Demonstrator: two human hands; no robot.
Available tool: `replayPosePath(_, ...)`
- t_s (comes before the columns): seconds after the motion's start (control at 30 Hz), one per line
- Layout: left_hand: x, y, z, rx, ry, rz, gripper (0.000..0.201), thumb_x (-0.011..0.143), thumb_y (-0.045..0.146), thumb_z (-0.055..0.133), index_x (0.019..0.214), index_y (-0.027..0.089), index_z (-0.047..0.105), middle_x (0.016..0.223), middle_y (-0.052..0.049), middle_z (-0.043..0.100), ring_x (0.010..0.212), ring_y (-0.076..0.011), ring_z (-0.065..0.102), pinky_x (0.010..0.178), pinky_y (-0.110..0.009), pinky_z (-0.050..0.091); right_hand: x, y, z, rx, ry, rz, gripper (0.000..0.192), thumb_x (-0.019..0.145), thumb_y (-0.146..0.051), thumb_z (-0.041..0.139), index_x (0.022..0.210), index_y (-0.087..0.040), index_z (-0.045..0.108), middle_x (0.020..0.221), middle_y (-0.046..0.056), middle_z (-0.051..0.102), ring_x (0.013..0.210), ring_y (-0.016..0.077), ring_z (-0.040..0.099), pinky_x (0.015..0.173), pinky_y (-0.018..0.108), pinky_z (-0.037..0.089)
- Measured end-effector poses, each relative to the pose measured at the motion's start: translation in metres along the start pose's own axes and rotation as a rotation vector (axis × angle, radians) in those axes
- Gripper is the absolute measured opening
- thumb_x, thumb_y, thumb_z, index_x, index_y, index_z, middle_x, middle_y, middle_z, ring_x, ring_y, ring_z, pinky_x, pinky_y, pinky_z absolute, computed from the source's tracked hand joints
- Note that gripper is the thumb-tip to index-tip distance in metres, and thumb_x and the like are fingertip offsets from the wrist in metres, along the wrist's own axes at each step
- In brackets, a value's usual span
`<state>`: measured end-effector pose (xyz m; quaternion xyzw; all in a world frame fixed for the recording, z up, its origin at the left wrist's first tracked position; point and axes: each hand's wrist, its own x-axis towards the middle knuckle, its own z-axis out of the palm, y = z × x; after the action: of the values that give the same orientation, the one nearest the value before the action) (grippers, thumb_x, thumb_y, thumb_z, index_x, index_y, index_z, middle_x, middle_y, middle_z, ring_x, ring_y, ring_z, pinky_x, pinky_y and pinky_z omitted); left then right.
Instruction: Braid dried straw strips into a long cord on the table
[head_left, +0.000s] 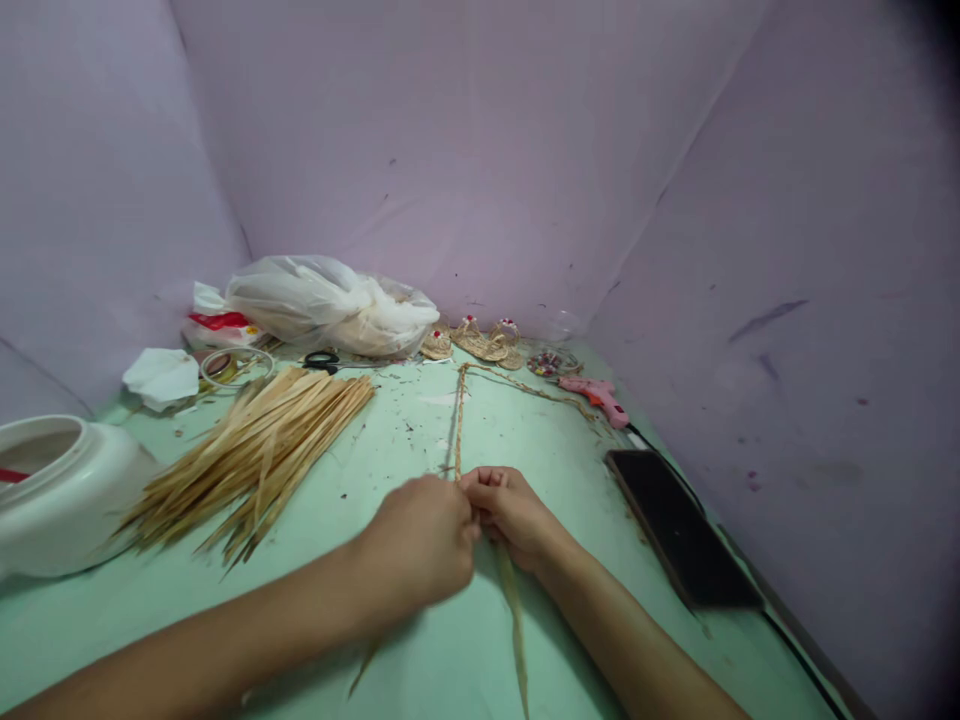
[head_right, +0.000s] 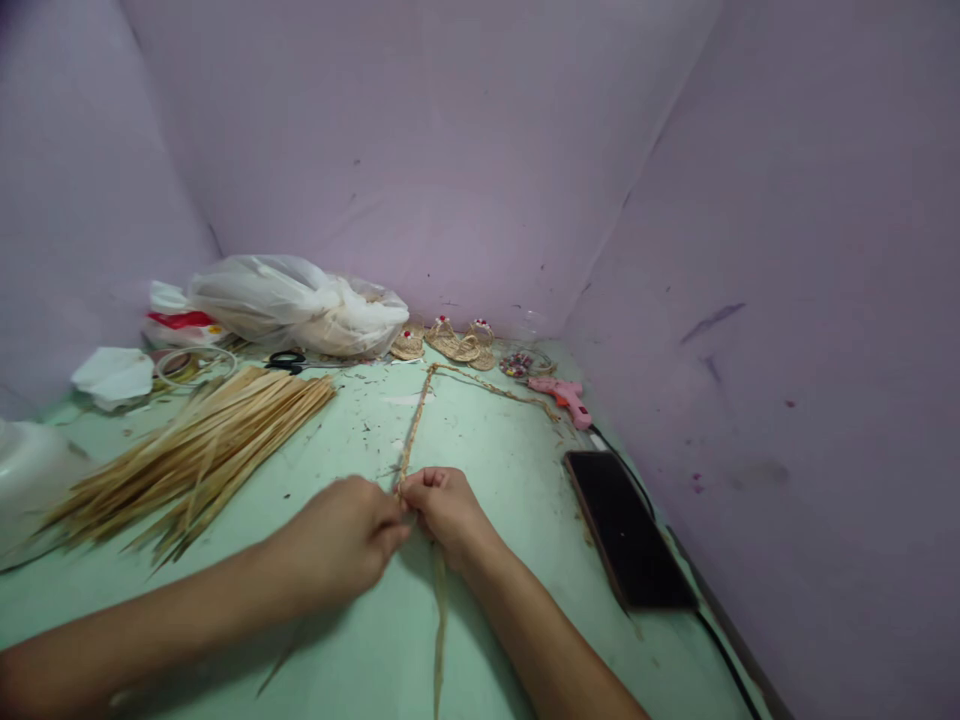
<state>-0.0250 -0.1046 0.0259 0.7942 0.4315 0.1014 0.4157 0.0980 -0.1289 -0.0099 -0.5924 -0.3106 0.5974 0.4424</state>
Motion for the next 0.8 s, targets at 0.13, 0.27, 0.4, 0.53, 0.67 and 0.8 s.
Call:
replayPosePath(0.13,0.020,-0.005,-0.023,-0.192,0.085,-0.169,0.023,0.063,0.024,0.048,0.079,0.014,0.060,0.051,0.000,0.052,0.041,-0.0098,0.043,0.043,-0.022,0.028,0.002,0.003,-0.002,-0.035,-0.042,-0.034,0.015,0.059,-0.023,0.055,0.050,-0.015,0.047,0.036,-0.008,0.033,0.031,0.0021,0.019,0.034,0.020,0.009)
replayPosePath(0.27,0.029,-0.016,-0.017,-0.569,-0.282,-0.321,0.016,0.063,0.024,0.048,0.068,0.011,0.056,0.040,0.002,0.044,0.031,-0.0068,0.035,0.034,-0.019,0.024,0.002,0.001,-0.003,-0.012,-0.077,-0.086,0.016,0.060,-0.027,0.057,0.053,-0.014,0.049,0.043,-0.004,0.046,0.035,0.0037,0.030,0.037,0.019,0.018)
replayPosePath(0.4,0.031,-0.023,-0.007,-0.545,-0.292,-0.283,0.012,0.060,0.023,0.049,0.055,0.012,0.052,0.037,0.004,0.040,0.029,-0.0050,0.031,0.033,-0.018,0.023,0.004,0.000,-0.009,-0.182,-0.113,-0.119,0.013,0.059,-0.025,0.058,0.059,-0.014,0.054,0.050,-0.002,0.053,0.039,0.0045,0.034,0.041,0.019,0.024)
replayPosePath(0.53,0.034,-0.023,-0.001,-0.158,-0.066,-0.233,0.012,0.054,0.015,0.048,0.043,0.014,0.045,0.032,0.006,0.030,0.032,-0.0049,0.026,0.035,-0.019,0.017,0.003,0.004,-0.013,-0.653,0.045,-0.297,0.007,0.062,-0.019,0.054,0.062,-0.014,0.059,0.054,0.001,0.057,0.048,0.0083,0.043,0.046,0.020,0.029)
replayPosePath(0.67,0.035,-0.025,0.005,-0.100,0.017,-0.090,0.013,0.051,0.010,0.045,0.039,0.014,0.040,0.037,0.006,0.025,0.040,-0.0042,0.022,0.038,-0.019,0.015,-0.013,-0.002,-0.006,-1.078,0.233,-0.478,0.016,0.067,-0.016,0.049,0.067,-0.018,0.065,0.064,0.003,0.063,0.056,0.0120,0.051,0.052,0.022,0.031)
replayPosePath(0.8,0.033,-0.025,0.006,-0.220,0.005,-0.139,0.012,0.050,0.011,0.045,0.040,0.014,0.041,0.035,0.006,0.024,0.038,-0.0038,0.020,0.037,-0.020,0.013,-0.030,-0.010,0.005,-1.298,0.320,-0.454,0.018,0.070,-0.022,0.049,0.064,-0.019,0.066,0.067,0.005,0.062,0.056,0.0136,0.052,0.050,0.024,0.027)
